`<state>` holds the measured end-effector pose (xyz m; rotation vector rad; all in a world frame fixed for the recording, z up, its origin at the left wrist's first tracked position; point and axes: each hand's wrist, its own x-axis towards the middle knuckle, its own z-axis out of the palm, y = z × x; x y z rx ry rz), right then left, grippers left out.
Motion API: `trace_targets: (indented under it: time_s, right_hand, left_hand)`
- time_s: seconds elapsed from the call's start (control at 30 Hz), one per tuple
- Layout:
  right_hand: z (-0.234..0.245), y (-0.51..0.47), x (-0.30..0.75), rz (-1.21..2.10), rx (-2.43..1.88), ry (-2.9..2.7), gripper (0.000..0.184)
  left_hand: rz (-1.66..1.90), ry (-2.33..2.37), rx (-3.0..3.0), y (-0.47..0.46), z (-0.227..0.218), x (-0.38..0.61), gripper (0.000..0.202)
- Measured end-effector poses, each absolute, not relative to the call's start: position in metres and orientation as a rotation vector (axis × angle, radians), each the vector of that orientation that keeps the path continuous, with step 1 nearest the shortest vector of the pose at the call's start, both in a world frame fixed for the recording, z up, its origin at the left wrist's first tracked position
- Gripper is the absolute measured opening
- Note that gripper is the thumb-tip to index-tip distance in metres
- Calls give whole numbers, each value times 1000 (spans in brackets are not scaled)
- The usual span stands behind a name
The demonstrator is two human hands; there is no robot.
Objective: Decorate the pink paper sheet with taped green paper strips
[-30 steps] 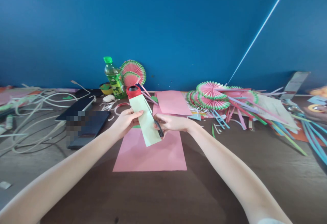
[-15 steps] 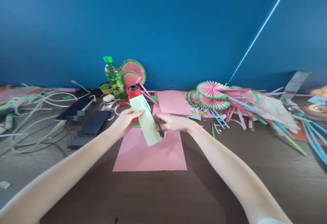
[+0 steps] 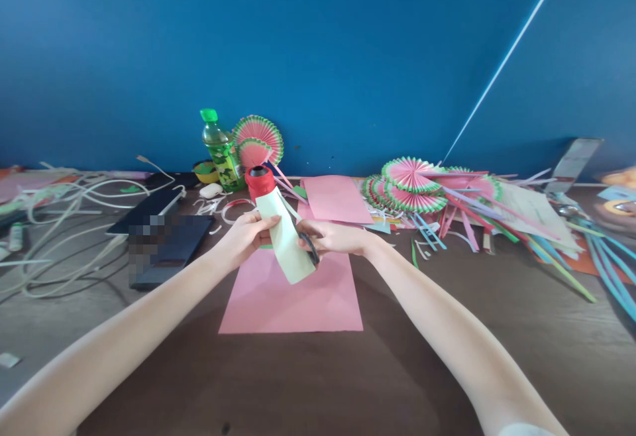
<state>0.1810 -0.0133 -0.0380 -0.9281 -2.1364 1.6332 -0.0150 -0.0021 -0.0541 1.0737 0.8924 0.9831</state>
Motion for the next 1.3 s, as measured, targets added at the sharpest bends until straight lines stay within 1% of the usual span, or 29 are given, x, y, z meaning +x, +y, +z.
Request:
trace_targets:
  time_s: [0.13,0.57,0.83,1.0,1.3]
  right_hand:
    - [-37,-14,182,1664,-947,-2104,38]
    - [-47,-6,184,1858,-780,-1968,47]
    - [-49,-7,183,1837,-792,-1901,39]
    - [-49,-6,182,1802,-835,-1872,35]
    - [-48,-10,178,1798,-822,-1826,37]
  left_hand:
    - [955,906,1109,-4,-53,-13,24]
    - [1025,1013,1234,-7,-51,-13,22]
    - [969,1035,1240,-10,-48,-9,16]
    - [954,1048,1231,-10,-50,-8,16]
    - [965,1018,1219,-8,-54,-7,14]
